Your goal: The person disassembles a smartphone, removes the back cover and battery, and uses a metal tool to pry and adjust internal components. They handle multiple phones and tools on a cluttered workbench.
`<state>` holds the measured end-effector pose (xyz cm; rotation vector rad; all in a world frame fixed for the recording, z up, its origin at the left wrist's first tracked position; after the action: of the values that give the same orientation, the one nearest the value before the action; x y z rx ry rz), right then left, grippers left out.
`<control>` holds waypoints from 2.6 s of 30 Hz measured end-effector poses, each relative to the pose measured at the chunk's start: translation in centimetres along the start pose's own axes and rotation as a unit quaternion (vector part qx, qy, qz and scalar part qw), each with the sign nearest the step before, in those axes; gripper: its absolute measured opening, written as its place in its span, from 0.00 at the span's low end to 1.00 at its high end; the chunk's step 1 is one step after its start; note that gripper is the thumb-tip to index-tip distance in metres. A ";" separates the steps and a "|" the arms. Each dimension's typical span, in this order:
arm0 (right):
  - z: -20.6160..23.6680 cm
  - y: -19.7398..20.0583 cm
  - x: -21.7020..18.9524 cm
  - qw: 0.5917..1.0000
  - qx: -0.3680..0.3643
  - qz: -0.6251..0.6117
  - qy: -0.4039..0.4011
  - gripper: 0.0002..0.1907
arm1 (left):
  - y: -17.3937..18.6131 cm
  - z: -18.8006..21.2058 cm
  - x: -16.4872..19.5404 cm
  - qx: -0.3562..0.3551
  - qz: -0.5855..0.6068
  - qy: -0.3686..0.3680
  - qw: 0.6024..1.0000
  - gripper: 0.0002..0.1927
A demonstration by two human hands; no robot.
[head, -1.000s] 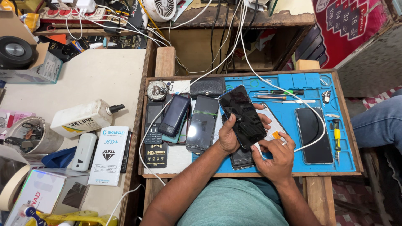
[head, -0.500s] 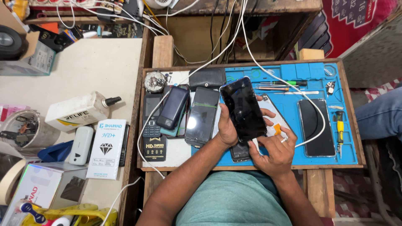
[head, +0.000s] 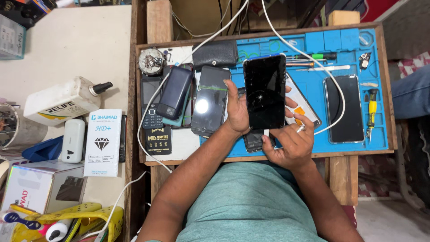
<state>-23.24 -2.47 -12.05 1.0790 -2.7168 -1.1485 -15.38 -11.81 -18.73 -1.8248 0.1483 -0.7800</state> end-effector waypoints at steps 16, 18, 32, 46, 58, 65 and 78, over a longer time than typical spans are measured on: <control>0.9 -0.5 0.6 1.000 -0.009 0.002 -0.007 0.10 | 0.6 0.1 -0.6 0.011 -0.014 -0.012 1.000 0.64; 1.0 -0.5 0.7 1.000 -0.008 0.001 -0.008 0.10 | 0.6 0.0 -0.6 0.003 -0.027 -0.018 0.999 0.64; 1.3 -0.7 1.0 1.000 -0.005 -0.001 -0.012 0.09 | 1.1 -0.3 -0.9 0.018 -0.026 -0.012 0.999 0.64; 0.6 -0.5 0.9 0.999 -0.012 -0.012 -0.029 0.07 | 1.4 -0.4 -0.5 0.073 -0.039 0.011 0.997 0.67; 0.3 -0.1 1.0 0.999 -0.010 -0.027 -0.040 0.08 | 0.8 -0.3 0.0 0.061 -0.029 -0.004 0.998 0.67; 0.5 0.0 1.1 0.999 -0.005 -0.025 -0.035 0.09 | 0.8 -0.2 0.0 0.065 -0.027 -0.001 0.997 0.67; -0.7 0.2 0.7 0.999 0.010 -0.027 -0.041 0.06 | 0.5 -0.4 0.5 0.072 -0.029 0.004 0.997 0.67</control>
<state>-23.73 -3.29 -11.58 1.1398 -2.7813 -1.2021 -15.08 -12.57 -18.90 -1.6956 0.0435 -0.8179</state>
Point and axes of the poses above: each hand's wrist, its own z-axis away from the middle knuckle, its own y-axis out of the back of the hand, x = y × z, the point moved 8 cm from there along -z, towards the middle knuckle, and after that the axes turned 5 degrees about x, right-handed, at the moved point
